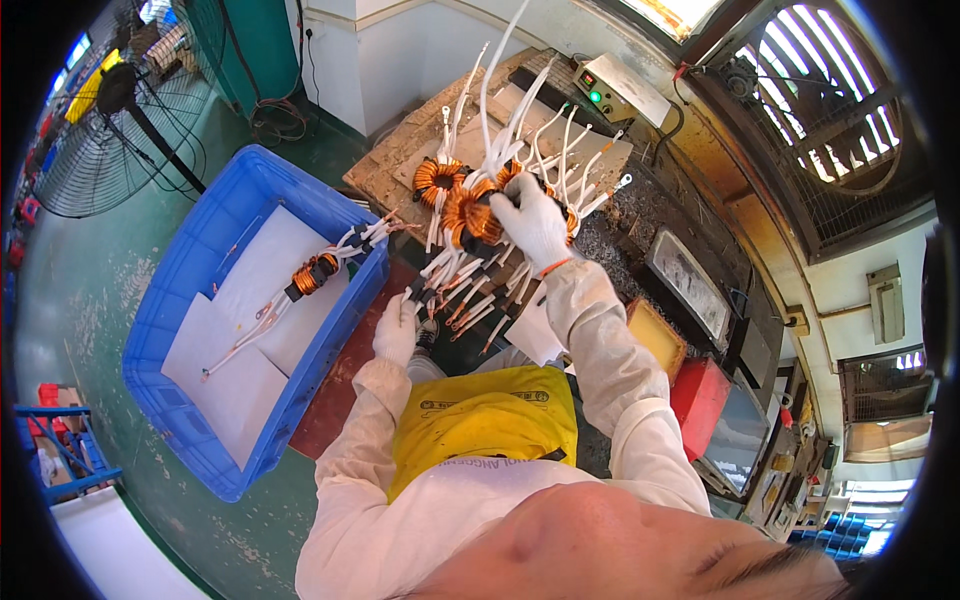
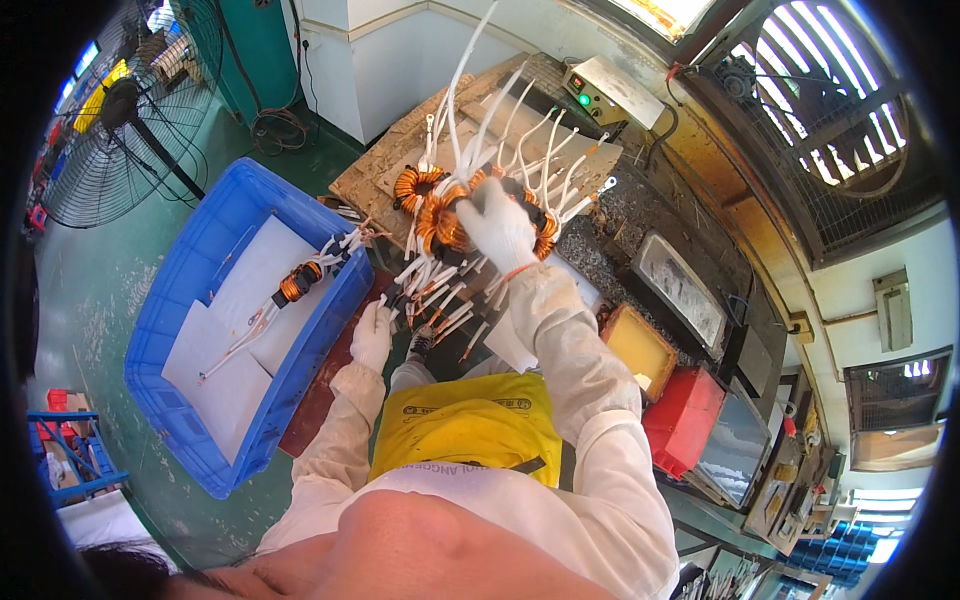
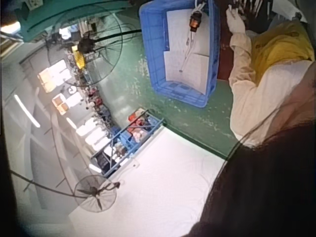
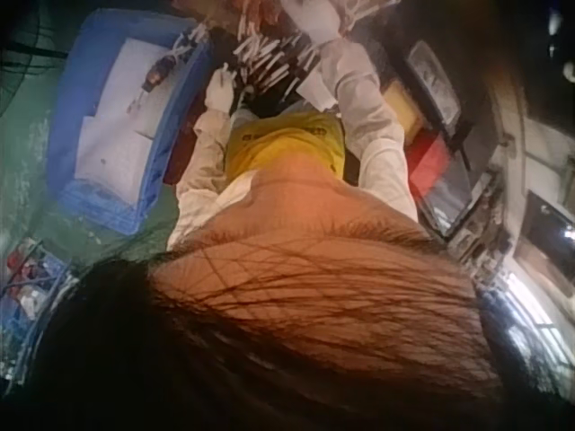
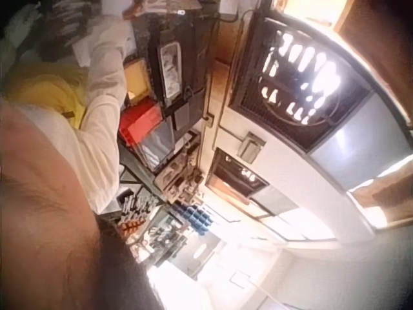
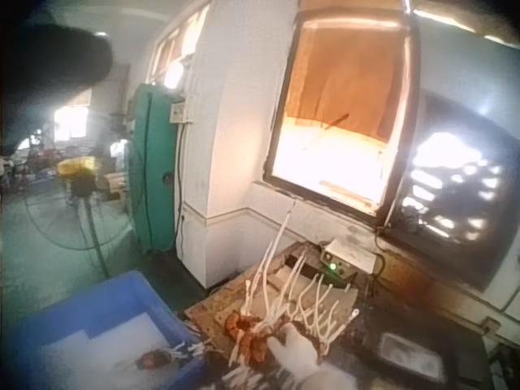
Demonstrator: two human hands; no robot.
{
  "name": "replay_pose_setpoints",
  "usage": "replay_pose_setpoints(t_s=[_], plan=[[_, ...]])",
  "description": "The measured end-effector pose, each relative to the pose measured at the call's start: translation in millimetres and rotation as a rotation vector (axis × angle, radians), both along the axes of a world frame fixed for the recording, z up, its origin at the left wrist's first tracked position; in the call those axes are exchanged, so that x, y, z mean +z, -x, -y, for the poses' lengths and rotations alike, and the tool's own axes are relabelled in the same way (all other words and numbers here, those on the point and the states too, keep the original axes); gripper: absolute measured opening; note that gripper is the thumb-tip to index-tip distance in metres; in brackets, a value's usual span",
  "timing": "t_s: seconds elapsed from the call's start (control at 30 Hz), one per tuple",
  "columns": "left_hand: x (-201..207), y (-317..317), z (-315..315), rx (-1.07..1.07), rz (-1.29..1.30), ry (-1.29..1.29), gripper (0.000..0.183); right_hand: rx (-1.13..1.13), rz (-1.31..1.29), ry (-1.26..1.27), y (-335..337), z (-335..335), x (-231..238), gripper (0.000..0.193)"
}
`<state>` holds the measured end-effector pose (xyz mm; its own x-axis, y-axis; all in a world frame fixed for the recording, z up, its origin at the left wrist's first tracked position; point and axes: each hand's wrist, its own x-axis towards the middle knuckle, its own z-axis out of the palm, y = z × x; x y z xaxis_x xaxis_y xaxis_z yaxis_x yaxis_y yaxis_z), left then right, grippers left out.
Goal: Dip wire ends of copper-wound transformers into a tinning bath.
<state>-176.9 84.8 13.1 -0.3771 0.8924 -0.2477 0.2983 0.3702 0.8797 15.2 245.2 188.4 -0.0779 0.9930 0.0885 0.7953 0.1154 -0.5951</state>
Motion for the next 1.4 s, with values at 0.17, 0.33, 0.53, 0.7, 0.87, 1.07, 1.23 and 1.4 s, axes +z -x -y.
replay_pose_setpoints(t_s=[0.17,0.33,0.53,0.7,0.87,1.07,1.23,1.4], plan=[[32.1,-12.2,-52.9,-0.110,0.032,-0.027,0.037,-0.094,0.017,-0.029,-23.8,-38.8,26.1,0.044],[6.9,-25.8,-117.3,-0.230,-0.163,0.007,0.039,-0.135,0.053,0.035,-45.1,-77.9,4.4,0.054],[35.1,-26.2,-119.5,-0.299,-0.182,0.097,0.039,-0.159,-0.052,-0.017,-64.2,-77.9,-15.6,0.055],[22.0,-32.5,-106.5,-0.264,-0.337,-0.240,0.038,-0.117,-0.035,-0.052,-68.1,-63.3,-13.6,0.060],[45.2,-31.5,-91.1,-0.290,-0.541,-0.413,0.045,-0.122,0.041,-0.099,-82.1,-22.8,-5.4,0.067],[66.8,-10.5,-56.6,-0.242,-0.681,-0.633,0.049,0.042,-0.147,-0.052,-96.0,64.7,-1.6,0.060],[78.6,25.2,-21.8,-0.184,-0.603,-0.615,0.046,0.298,-0.182,0.201,-127.0,144.4,-22.9,0.040],[100.9,78.4,-2.8,-0.032,-0.592,-0.564,0.026,0.252,-0.215,0.310,-136.4,214.3,-50.0,0.033]])
